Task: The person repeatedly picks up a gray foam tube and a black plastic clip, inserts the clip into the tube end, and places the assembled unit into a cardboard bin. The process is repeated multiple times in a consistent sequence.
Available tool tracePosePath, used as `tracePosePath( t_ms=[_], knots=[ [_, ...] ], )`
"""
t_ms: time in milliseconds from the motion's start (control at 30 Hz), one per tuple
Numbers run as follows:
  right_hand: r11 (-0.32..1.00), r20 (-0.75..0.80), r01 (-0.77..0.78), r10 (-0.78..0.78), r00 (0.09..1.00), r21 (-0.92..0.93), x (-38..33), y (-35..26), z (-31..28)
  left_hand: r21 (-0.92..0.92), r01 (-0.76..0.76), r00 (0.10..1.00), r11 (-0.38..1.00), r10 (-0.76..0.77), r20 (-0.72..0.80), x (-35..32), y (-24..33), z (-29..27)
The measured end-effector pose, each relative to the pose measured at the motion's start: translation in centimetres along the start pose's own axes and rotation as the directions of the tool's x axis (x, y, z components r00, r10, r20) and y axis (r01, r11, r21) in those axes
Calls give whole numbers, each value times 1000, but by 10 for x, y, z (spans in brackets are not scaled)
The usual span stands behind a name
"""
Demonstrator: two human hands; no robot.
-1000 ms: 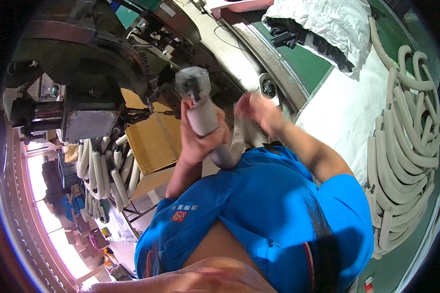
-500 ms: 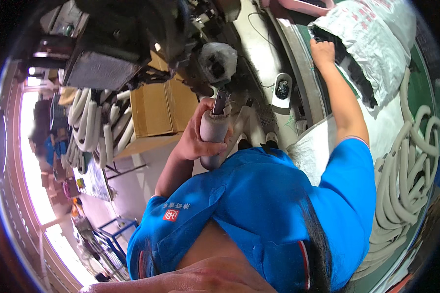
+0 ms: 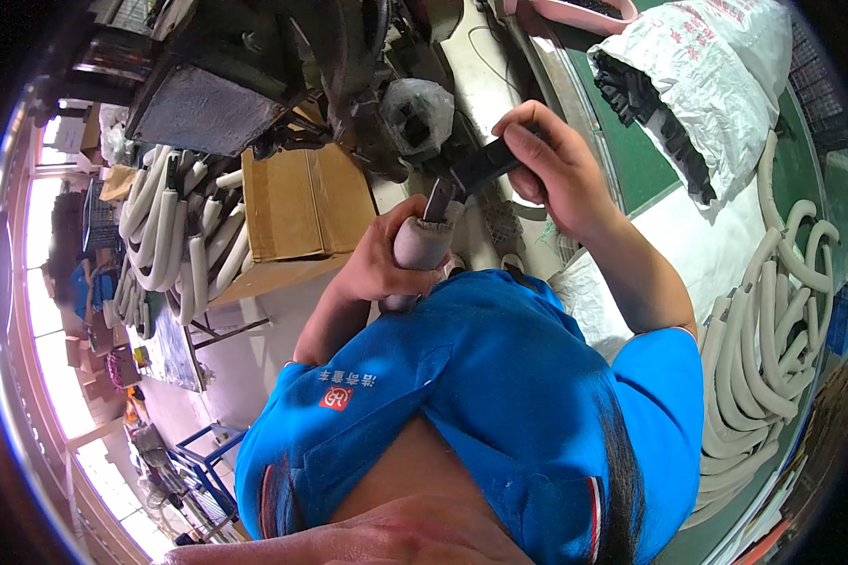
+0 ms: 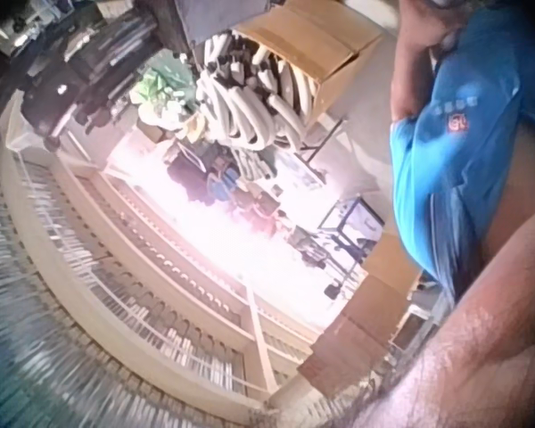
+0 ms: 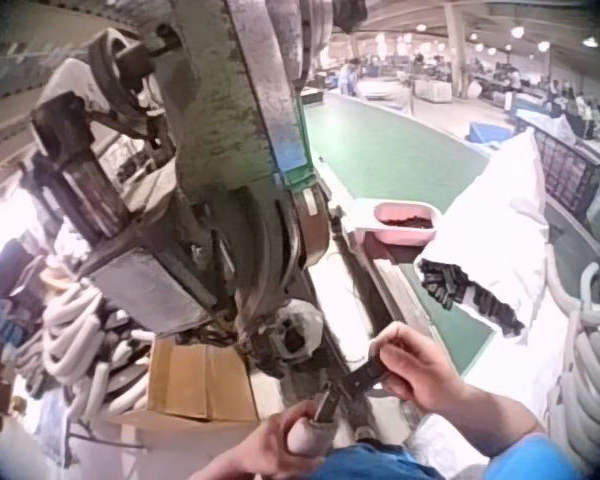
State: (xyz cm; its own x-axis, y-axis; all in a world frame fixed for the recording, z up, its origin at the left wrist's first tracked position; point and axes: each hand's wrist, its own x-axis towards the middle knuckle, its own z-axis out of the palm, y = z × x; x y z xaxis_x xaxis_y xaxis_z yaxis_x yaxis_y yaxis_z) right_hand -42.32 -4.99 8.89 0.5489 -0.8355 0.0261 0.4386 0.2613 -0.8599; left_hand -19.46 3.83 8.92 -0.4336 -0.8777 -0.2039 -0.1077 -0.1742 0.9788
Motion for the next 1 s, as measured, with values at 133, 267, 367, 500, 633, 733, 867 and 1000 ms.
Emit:
tracePosePath(
  t_ms=[133, 267, 367, 500, 633, 733, 867, 1000],
  knots=[
    [993, 92, 44, -34, 995, -107, 1, 2, 8, 66, -57, 998, 996, 58, -18, -6, 1, 1],
    [930, 202, 83, -9, 979, -358, 9, -8, 9, 27, 44, 999, 999, -45, 30, -14, 9, 7],
    [917, 414, 24, 156, 897, -397, 15, -12, 13, -29, -14, 993, 999, 17, 119, -20, 1, 15],
    [827, 492, 270, 9, 870, -493, 16, 8, 24, -47, -94, 992, 994, 97, 77, -30, -21, 14],
    [879, 242, -90, 226, 944, -467, 41, 47, 24, -140, 126, 991, 982, -133, -36, -32, -26, -4],
    [881, 131, -51, 127, 983, -471, 72, 93, 27, -238, 202, 973, 950, -222, -58, -26, -48, -33],
    [686, 112, 197, -167, 980, -701, 143, 158, 23, -215, 124, 967, 969, -167, -192, -16, -84, -83],
    [593, 128, 300, -315, 941, -747, 195, 181, 29, -271, 138, 938, 953, -213, -272, -14, -56, -114]
  ],
)
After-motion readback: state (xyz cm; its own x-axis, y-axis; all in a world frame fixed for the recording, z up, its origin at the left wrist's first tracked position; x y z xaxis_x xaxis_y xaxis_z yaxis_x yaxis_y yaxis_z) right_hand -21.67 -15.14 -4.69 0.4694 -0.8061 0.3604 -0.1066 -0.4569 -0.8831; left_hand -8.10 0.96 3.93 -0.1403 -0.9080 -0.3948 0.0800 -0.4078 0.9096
